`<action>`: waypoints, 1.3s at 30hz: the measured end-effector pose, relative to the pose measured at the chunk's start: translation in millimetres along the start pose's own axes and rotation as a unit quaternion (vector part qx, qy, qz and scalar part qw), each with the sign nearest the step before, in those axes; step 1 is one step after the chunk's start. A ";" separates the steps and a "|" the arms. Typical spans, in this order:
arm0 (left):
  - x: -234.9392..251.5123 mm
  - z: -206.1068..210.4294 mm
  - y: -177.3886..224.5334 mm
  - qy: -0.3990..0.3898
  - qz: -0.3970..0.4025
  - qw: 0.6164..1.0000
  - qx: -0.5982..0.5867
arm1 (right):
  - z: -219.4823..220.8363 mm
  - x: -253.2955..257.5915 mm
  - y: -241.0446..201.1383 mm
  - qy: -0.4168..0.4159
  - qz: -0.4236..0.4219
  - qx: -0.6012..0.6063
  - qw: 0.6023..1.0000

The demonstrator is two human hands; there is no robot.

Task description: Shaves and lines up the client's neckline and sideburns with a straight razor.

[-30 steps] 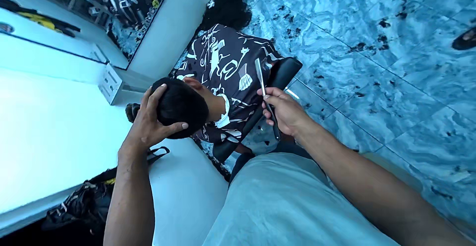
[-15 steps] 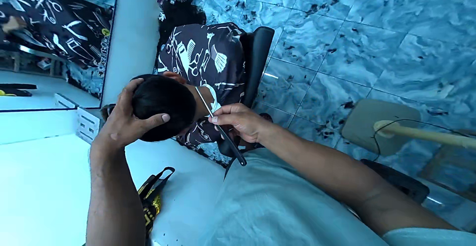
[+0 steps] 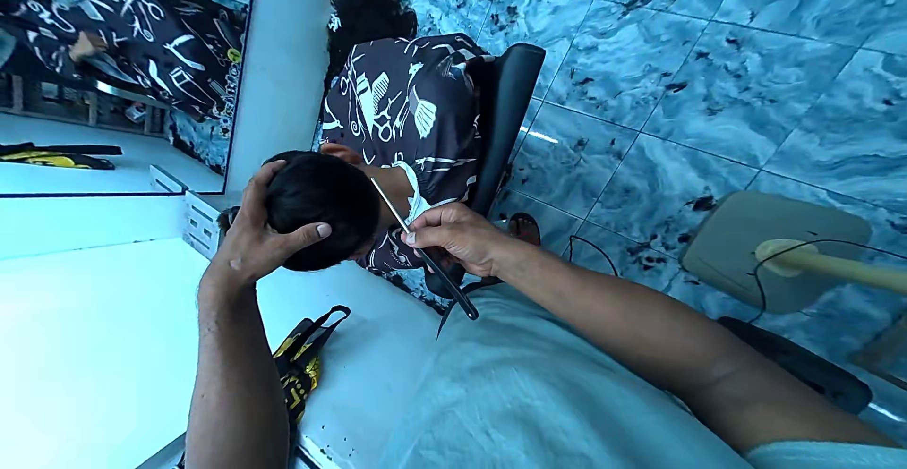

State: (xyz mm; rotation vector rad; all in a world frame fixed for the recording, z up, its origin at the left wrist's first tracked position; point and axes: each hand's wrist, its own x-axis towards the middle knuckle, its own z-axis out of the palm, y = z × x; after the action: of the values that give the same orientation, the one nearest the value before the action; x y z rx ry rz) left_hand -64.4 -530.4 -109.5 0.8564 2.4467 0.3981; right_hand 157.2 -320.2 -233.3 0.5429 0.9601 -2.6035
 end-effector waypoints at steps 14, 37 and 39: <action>-2.4 2.0 -2.5 0.006 0.012 1.000 -0.017 | 3.0 0.4 -9.1 0.057 0.014 -0.027 0.998; 25.9 -3.0 -74.4 0.023 0.305 0.950 0.057 | 59.0 19.3 67.9 0.197 -0.135 -0.047 0.970; 36.3 -9.5 -71.0 0.004 0.321 0.946 0.052 | 68.5 22.1 72.1 0.205 -0.155 -0.027 0.966</action>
State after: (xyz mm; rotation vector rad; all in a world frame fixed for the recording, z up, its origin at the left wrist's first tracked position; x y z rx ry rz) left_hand -129.0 -561.8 -145.4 1.7024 2.1527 0.4977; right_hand 151.0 -421.9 -234.8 1.0209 1.3338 -2.7820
